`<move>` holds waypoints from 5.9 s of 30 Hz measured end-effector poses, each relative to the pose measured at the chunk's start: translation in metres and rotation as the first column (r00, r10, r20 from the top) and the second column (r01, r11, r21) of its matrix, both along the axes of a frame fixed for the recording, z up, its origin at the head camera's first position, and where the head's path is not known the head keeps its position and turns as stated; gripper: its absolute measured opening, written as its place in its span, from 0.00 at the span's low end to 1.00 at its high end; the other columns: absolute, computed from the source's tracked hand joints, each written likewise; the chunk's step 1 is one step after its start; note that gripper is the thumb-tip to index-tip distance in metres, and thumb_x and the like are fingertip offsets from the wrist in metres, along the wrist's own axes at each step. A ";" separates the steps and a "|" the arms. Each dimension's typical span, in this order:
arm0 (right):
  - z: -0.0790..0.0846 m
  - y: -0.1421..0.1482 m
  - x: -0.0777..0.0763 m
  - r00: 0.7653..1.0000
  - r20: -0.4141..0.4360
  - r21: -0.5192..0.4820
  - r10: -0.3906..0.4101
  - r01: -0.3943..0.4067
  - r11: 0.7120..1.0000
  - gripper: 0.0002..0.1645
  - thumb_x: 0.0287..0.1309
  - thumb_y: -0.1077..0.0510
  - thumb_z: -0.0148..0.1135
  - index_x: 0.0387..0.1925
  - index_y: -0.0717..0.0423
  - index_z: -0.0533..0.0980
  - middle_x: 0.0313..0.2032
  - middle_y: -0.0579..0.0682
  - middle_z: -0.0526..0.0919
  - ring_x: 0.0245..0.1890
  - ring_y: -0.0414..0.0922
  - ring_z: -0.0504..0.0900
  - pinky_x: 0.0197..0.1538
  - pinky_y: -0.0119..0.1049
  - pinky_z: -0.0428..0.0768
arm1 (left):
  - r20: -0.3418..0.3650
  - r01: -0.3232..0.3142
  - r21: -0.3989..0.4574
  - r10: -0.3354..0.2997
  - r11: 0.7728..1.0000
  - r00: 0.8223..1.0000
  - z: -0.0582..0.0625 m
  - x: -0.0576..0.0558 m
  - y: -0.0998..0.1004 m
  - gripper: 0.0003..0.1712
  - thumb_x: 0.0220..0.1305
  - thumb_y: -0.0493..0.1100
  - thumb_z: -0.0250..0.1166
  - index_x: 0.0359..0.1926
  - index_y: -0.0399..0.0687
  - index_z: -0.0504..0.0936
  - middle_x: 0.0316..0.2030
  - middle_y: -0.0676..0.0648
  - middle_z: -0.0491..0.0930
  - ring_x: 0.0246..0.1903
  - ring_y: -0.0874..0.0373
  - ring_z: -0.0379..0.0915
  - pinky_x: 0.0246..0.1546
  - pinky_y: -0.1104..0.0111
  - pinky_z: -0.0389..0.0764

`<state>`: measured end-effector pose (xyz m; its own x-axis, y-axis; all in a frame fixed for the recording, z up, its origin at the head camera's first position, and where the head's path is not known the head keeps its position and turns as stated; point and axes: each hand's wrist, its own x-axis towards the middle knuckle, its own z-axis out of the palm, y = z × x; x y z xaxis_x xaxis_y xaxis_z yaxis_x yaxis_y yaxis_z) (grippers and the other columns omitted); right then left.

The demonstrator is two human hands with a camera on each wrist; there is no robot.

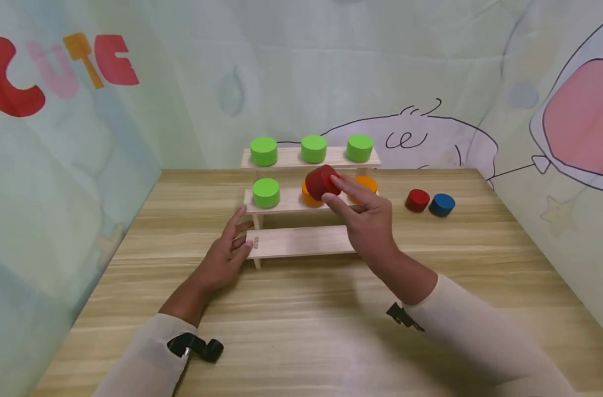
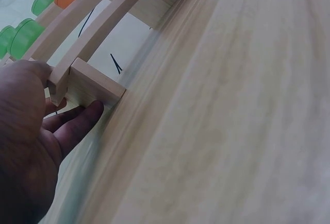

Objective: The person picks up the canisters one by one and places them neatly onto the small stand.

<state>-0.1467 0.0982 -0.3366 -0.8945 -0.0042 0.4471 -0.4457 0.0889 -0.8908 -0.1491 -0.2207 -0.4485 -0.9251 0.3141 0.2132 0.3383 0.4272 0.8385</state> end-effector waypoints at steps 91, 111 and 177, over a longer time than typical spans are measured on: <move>-0.043 -0.086 -0.011 0.952 0.294 0.510 0.089 -0.235 0.828 0.36 0.56 0.65 0.84 0.67 0.59 0.84 0.66 0.55 0.88 0.72 0.54 0.82 0.76 0.52 0.79 | 0.022 -0.025 -0.015 0.026 1.000 0.999 -0.002 0.000 -0.002 0.50 0.84 0.36 0.57 0.90 0.68 0.38 0.81 0.29 0.64 0.73 0.27 0.72 0.68 0.41 0.79; 0.011 -0.047 -0.005 0.950 0.305 0.568 -0.067 -0.125 0.813 0.21 0.59 0.62 0.83 0.54 0.59 0.89 0.53 0.54 0.93 0.60 0.54 0.86 0.64 0.48 0.87 | 0.032 -0.028 -0.028 0.029 0.999 0.999 0.002 0.001 0.000 0.51 0.84 0.37 0.58 0.89 0.74 0.37 0.81 0.31 0.64 0.74 0.29 0.73 0.69 0.42 0.78; -0.013 0.155 -0.123 0.762 0.398 0.740 -0.512 0.062 0.669 0.40 0.78 0.45 0.62 0.80 0.61 0.68 0.78 0.71 0.68 0.76 0.70 0.71 0.79 0.63 0.73 | 0.036 -0.029 -0.036 0.030 0.999 0.999 0.001 0.000 0.000 0.50 0.85 0.39 0.57 0.90 0.70 0.37 0.81 0.31 0.64 0.74 0.30 0.73 0.72 0.42 0.76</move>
<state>-0.2697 0.2533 -0.3496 -0.9699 0.2137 -0.1170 0.2408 0.7676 -0.5940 -0.1494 -0.2208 -0.4475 -0.9410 0.2935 0.1684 0.2946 0.4660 0.8343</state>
